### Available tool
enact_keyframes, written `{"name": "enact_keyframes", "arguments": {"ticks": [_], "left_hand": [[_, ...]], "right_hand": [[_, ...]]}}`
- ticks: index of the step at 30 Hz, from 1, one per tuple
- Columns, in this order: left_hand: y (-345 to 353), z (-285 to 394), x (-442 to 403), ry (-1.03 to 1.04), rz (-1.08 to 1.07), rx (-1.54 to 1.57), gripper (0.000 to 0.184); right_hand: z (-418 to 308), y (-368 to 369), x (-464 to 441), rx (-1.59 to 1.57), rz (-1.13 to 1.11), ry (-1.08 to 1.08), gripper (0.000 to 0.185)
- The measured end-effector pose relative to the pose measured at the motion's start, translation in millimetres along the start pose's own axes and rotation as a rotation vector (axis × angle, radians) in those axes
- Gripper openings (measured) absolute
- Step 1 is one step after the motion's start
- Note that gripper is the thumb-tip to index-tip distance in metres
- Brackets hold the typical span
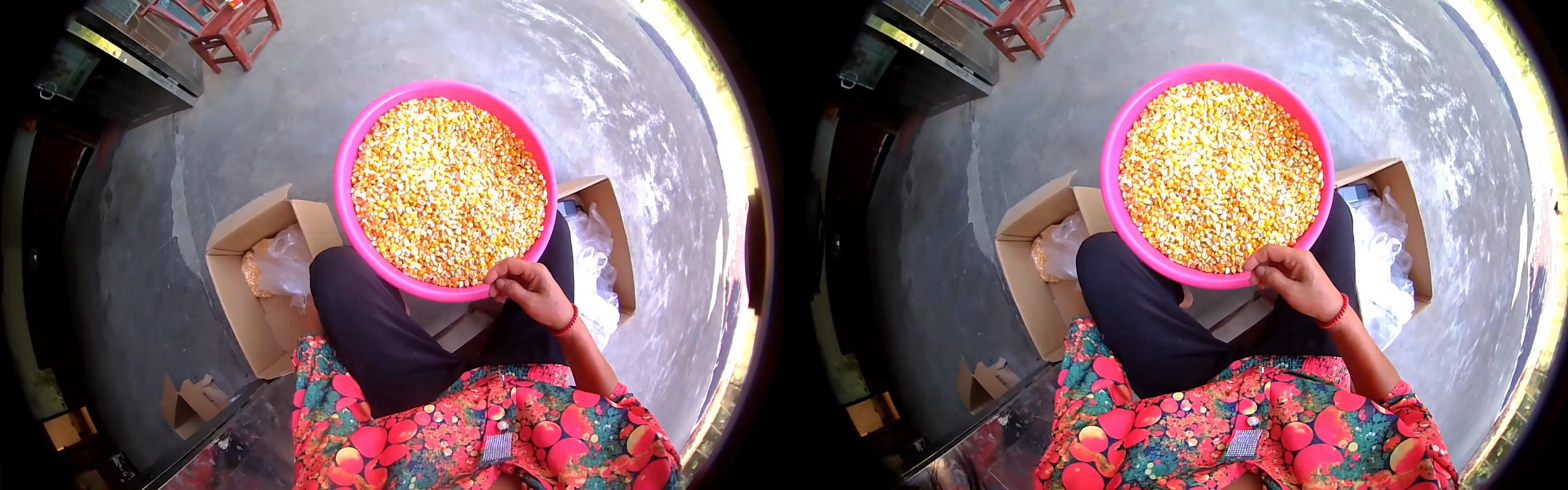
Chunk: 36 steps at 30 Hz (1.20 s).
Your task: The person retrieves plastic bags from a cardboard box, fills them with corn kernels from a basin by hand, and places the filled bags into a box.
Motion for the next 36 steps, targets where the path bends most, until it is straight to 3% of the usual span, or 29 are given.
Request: {"name": "enact_keyframes", "arguments": {"ticks": [4,8,11,14,15,17,18,20,21,23,28,30,33,35,36], "left_hand": [[2,9,30,-0.019,-0.070,0.032,0.068],[-62,36,58,-0.096,-0.033,-0.175,0.064],[-147,75,70,-0.120,0.258,-0.304,0.061],[-193,111,46,0.246,0.672,-0.174,0.059],[-188,106,26,0.251,0.670,-0.167,0.059],[-149,100,-20,0.419,0.597,-0.257,0.055],[-109,79,-52,0.435,0.425,-0.307,0.052],[-21,18,-105,0.305,-0.097,0.402,0.042],[-2,12,-101,0.274,-0.145,0.313,0.042],[0,27,-82,0.269,-0.110,0.089,0.042],[-4,33,-41,0.194,-0.141,0.102,0.040],[-11,31,-23,0.142,-0.162,0.170,0.040],[-28,27,3,0.064,-0.186,0.308,0.039],[-43,27,19,0.020,-0.201,0.419,0.039],[-51,21,26,-0.003,-0.202,0.477,0.038]], "right_hand": [[8,9,-6,-0.009,-0.032,0.046,0.014],[5,16,-12,0.003,-0.044,0.041,0.013],[7,18,-16,-0.007,-0.044,0.043,0.013],[8,21,-18,0.022,-0.047,0.030,0.013],[6,21,-17,0.043,-0.047,0.023,0.014],[1,16,-16,0.015,-0.025,0.020,0.014],[0,11,-14,0.012,-0.014,0.025,0.014],[-2,-8,-9,-0.031,0.032,0.022,0.014],[-8,-25,-7,-0.022,0.067,-0.029,0.014],[-19,-71,3,-0.043,0.219,-0.069,0.015],[-7,-232,47,0.133,0.760,-0.270,0.016],[27,-285,73,0.159,0.950,-0.216,0.015],[120,-355,104,0.318,1.042,-0.055,0.015],[175,-369,125,0.646,1.016,0.129,0.015],[176,-366,128,0.608,1.013,0.129,0.018]]}}
Point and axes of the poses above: each hand's wrist, its own x-axis away from the middle knuckle, its own y-axis out of the palm, z = x × y, the point moved 9 cm from there along -x, towards the middle knuckle, and after that the axes turned 7 degrees about z, right-handed, at the moved point
